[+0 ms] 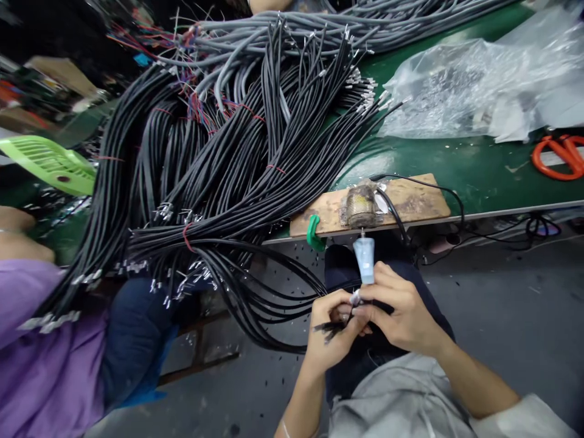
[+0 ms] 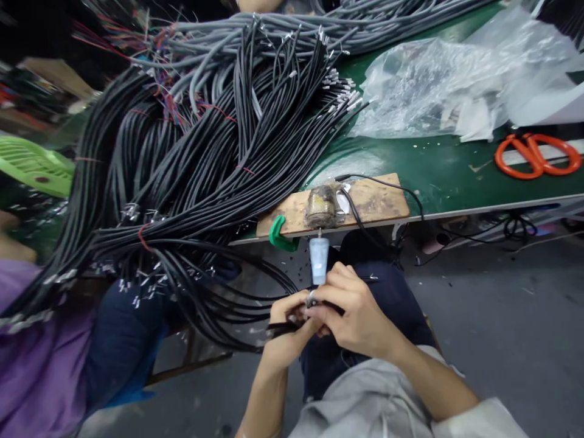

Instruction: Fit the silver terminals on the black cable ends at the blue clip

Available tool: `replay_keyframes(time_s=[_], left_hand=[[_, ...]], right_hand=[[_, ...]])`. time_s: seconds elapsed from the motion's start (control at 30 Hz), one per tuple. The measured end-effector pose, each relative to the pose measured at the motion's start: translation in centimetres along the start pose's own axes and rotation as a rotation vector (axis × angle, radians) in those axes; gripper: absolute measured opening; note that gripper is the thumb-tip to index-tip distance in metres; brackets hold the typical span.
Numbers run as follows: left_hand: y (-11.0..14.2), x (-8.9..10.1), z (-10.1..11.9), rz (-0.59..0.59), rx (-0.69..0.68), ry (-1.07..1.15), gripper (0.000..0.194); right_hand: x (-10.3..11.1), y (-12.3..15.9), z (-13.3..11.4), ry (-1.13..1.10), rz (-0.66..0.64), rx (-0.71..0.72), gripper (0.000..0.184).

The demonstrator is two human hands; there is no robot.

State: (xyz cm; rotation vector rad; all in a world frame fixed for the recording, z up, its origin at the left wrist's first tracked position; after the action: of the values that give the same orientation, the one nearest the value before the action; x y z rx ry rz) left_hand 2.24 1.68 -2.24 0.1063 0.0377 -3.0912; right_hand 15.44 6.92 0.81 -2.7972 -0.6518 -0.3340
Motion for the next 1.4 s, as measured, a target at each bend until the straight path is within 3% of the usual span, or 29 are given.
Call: replay_keyframes(time_s=[0.1,0.23,0.33,0.4,0.47,0.63,0.73,0.83,0.9,0.97,1.1,1.23,1.3,1.4], left_hand=[[0.3,0.0,0.1,0.06,0.012,0.007,0.015],[0.6,-0.2,0.1,0.097,-0.029,-0.011,0.02],[0.8,-0.2,-0.2,0.104,-0.046,-0.011,0.028],[0.9,-0.2,-0.4,0.08,-0.04,-0.015,0.032],[1.0,-0.1,-0.4,0.046,-0.021,-0.023,0.037],[1.1,-0.2,-0.2,-0.035,0.137,-0.009,0.046],[1.2,-0.4,-0.3,-0.073,0.194,0.042,0.046],[1.0,-0.6,-0.4,-0.12,0.063,0.095,0.041],[0.5,-0.5,-0.3,-0.133,-0.063,0.109,0.035],[0.0,-0.2,-0.1,-0.151,-0.168,0.058,0.029],[-1.0,0.4,0.7,-0.183,-0.302,-0.172,0.019],[-1.4,0.7,1.0,-0.105,-0.31,-0.321,0.008],[-1.3,0.5,1.2,-0.105,-0.318,-0.323,0.006],[-1.0,0.3,1.7,-0.092,-0.366,-0.294,0.005]], right_hand=[[-0.5,0.3,0.6,-0.074,0.149,-0.026,0.018],[-2.0,1.4,2.6,-0.357,0.29,-0.173,0.017],[-4.1,1.9,4.0,-0.814,0.175,-0.404,0.019],[-5.0,2.0,4.4,-0.995,0.068,-0.503,0.022],[-4.5,1.8,4.5,-0.961,0.038,-0.478,0.021],[-1.5,1.0,3.9,-0.48,-0.033,-0.148,0.009],[-1.4,0.9,3.5,-0.495,-0.042,-0.082,0.006],[-3.2,1.3,3.8,-0.893,-0.033,-0.279,0.02],[-4.7,1.7,3.9,-1.168,-0.105,-0.446,0.027],[-5.3,1.8,4.1,-1.281,-0.188,-0.563,0.03],[-3.3,1.0,4.6,-1.068,-0.28,-0.643,0.034],[0.5,-0.3,3.8,-0.398,-0.202,-0.497,0.023],[1.6,-0.9,2.9,-0.163,-0.228,-0.417,0.02],[2.0,-1.9,2.8,-0.235,-0.313,-0.438,0.026]])
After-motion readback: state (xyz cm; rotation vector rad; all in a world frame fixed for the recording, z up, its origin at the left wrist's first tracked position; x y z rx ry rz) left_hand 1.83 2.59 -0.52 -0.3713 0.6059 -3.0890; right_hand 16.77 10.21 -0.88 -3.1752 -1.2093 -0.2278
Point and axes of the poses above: each hand's wrist, its own y-axis away from the middle knuckle, its own x-axis out of the back of the hand, z = x × y, the point moved 4 cm from there along -y, towards the middle knuckle, and after that the axes turned 12 degrees about -x, right-handed, at the moved point
